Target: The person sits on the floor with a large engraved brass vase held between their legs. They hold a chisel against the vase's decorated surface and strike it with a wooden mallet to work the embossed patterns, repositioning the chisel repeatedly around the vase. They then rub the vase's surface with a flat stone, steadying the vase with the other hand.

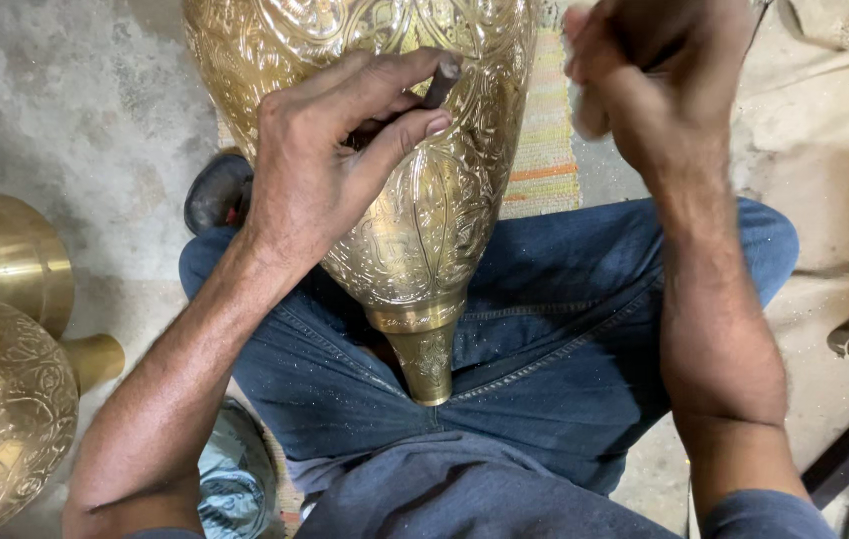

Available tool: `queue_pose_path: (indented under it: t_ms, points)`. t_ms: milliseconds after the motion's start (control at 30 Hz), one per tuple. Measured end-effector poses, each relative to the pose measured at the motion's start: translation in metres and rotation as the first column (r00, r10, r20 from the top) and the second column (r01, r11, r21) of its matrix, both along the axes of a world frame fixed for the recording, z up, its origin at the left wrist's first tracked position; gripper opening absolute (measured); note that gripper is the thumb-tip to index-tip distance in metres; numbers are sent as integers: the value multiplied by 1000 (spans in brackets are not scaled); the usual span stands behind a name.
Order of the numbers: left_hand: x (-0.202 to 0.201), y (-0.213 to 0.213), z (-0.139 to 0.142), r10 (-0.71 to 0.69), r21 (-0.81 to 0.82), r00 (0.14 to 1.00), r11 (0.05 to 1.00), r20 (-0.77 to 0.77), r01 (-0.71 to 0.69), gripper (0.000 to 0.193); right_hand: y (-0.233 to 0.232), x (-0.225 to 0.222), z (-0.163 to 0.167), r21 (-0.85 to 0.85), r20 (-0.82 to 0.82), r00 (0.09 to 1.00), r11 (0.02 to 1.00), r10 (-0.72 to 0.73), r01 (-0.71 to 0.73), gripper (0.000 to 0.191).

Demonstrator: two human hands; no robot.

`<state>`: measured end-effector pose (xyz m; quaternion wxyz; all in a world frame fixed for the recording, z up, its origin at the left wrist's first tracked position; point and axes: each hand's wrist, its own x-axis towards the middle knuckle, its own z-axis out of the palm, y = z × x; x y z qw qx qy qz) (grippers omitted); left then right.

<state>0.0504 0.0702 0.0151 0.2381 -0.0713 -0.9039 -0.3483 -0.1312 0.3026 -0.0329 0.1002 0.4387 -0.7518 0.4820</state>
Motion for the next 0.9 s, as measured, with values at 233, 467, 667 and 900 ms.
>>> queue_pose_path:
  t_ms: [233,467,667,900]
  points:
    - [0,-1,2,-4,-3,1000,1000,11,4,34,-6,1,10,-64,-40,998,997,48,-51,14]
    - [1,0,7,-10,11,1000,1000,22,10,32,-11,10,14,-4,-190,980,998,-57,57,25]
    - [2,-2,6,-6,-23,1000,1000,10,6,33,-19,14,21,-36,112,991,996,-77,81,8]
    - [0,-3,4,-45,13,999,999,-4,45,29,-14,-4,5,102,-211,965,986,154,-135,17]
